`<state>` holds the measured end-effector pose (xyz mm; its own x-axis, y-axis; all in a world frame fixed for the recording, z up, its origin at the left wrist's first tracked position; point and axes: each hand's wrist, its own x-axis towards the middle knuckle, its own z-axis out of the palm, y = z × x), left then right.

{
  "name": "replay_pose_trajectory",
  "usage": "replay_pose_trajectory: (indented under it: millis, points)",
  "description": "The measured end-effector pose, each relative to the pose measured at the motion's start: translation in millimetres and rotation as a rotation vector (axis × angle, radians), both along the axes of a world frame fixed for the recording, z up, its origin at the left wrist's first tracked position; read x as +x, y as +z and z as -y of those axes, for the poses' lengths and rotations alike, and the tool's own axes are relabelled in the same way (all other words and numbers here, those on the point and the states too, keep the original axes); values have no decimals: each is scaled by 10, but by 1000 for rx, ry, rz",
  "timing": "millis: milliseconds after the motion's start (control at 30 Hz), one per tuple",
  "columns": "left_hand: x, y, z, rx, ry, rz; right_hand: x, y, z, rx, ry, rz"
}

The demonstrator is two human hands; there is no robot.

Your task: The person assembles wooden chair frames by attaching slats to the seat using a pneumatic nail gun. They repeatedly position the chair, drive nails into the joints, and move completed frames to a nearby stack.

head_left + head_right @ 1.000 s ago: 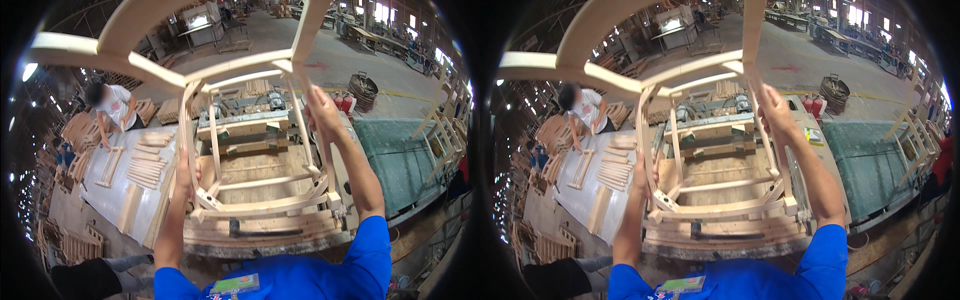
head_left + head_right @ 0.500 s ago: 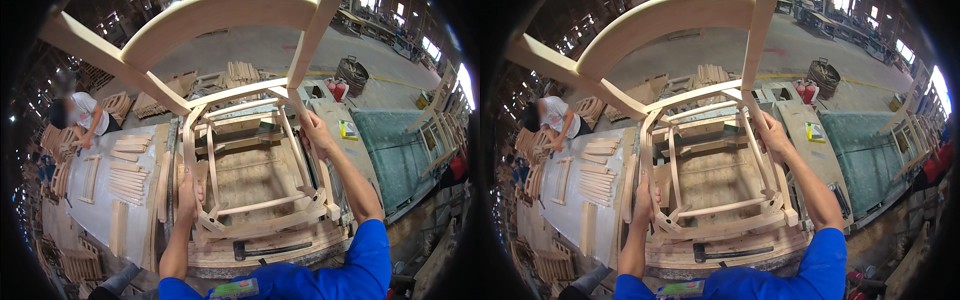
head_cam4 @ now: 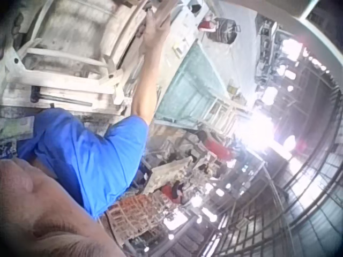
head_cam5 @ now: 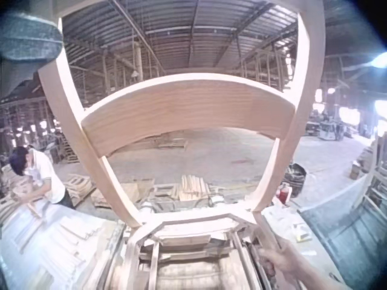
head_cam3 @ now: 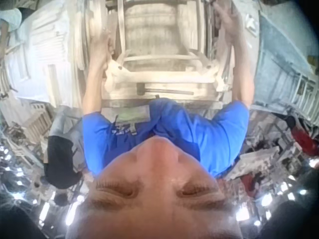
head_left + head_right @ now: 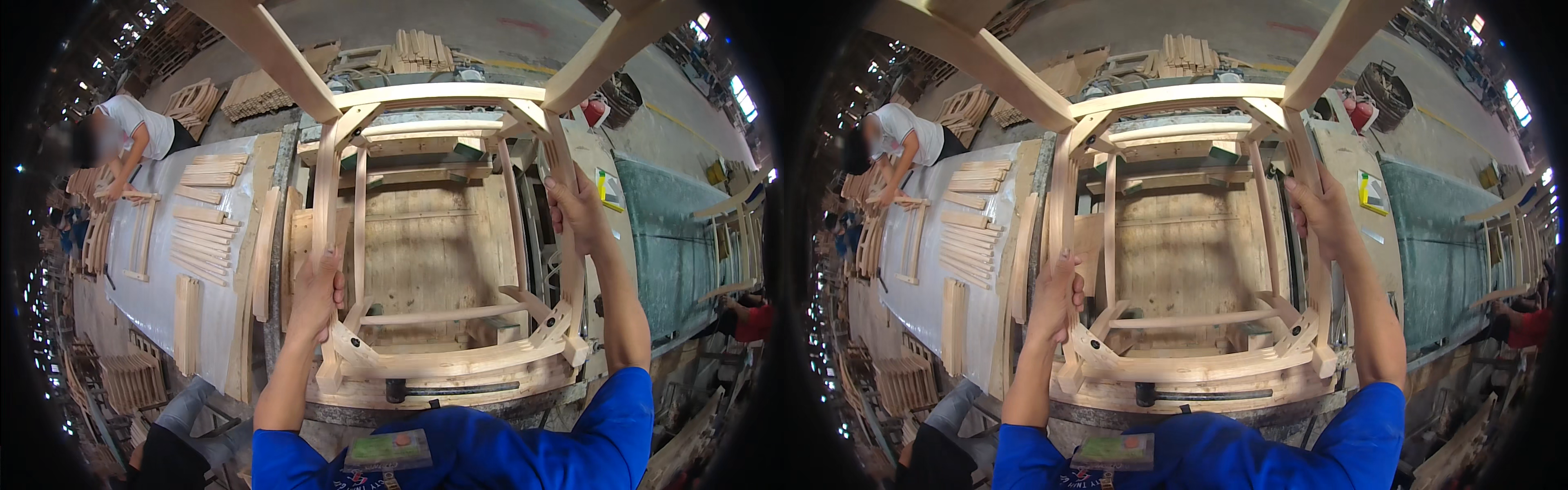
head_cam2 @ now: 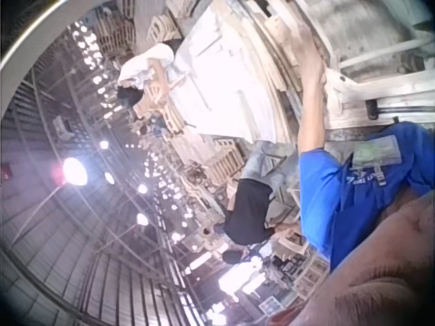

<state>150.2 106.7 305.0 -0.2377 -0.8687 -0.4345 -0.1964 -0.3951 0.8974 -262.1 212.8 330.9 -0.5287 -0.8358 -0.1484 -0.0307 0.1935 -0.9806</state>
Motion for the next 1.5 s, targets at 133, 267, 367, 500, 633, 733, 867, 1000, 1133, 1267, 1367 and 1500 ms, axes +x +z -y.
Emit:
replay_pose_trajectory:
  millis: [133, 267, 367, 500, 633, 733, 867, 1000, 1133, 1267, 1367, 1500]
  points:
    - [-31, 63, -38, 1, -52, -12, -25, 126, 1, 114, -1, -22]
    - [-32, -42, 22, 47, -15, -36, -22, 209, 70, 79, 42, 27]
    - [11, -60, 13, 65, -8, -46, 27, 261, 72, 128, 66, -25]
    - [55, -114, 64, 55, -26, -6, 81, 148, 120, 184, 37, 10]
    - [38, -381, 229, 92, -48, 8, -22, -257, 305, 221, 53, 86]
    - [26, -756, 409, 101, -41, 15, -44, -579, 494, 236, 73, 108]
    - [-65, -1262, 662, 97, -58, 70, -139, -1148, 655, 270, 54, 95]
    - [-100, -1809, 837, 42, -68, 180, -160, -1713, 797, 292, 42, 190]
    - [1, -2358, 954, -123, -81, 292, -142, -2225, 888, 294, 48, 213]
    - [55, -2596, 1018, -188, -122, 439, -88, -2606, 923, 326, 19, 218]
    - [-62, -2606, 1019, -204, -151, 479, -155, -2812, 907, 335, 35, 220]
    - [-147, -2517, 977, -283, -147, 592, -172, -2943, 932, 340, 40, 253]
